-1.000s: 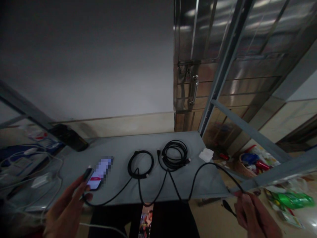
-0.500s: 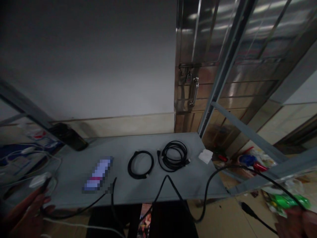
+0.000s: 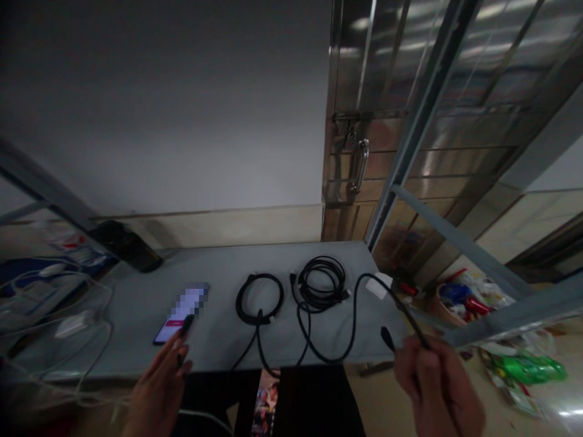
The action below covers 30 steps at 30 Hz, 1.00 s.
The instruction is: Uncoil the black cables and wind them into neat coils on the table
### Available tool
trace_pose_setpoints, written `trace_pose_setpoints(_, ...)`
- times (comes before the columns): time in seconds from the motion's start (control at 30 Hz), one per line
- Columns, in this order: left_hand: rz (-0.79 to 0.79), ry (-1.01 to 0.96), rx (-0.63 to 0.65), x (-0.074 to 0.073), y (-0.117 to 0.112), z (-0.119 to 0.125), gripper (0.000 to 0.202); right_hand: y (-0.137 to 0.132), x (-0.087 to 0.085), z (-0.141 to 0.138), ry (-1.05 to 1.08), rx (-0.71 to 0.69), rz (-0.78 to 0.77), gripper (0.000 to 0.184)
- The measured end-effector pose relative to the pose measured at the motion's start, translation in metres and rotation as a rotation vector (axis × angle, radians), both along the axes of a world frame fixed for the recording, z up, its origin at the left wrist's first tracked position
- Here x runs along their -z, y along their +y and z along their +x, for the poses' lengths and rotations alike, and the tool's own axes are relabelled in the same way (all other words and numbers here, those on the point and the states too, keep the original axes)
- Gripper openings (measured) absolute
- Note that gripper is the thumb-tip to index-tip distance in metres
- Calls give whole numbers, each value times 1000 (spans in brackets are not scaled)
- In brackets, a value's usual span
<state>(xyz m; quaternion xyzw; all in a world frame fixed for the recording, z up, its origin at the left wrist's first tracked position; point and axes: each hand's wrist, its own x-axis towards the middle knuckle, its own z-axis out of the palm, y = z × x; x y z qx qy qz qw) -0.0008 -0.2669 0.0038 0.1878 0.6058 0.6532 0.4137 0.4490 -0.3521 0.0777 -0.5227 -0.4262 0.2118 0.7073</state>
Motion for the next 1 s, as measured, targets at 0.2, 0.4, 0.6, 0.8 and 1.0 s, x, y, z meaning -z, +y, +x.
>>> trace_pose_setpoints(0.2, -95, -235, 68, 9, -2, 35, 38, 13, 29, -97, -555, -350, -92, 30)
trace_pose_setpoints(0.4, -122, -352, 190, 11, -3, 40, 45, 40, 58, -161, -854, -768, 3, 18)
trace_pose_setpoints(0.6, -143, -417, 300, 17, -8, 45, 62, 57, 88, -189, -995, -925, -113, 13)
trace_pose_setpoints(0.8, -91, -372, 427, 11, -6, 54, 54, 63, 105, -192, -1009, -916, -145, 31)
trace_pose_setpoints(1.0, -21, -503, 553, -32, 16, 86, 60, 84, 106, -183, -1021, -870, -76, 48)
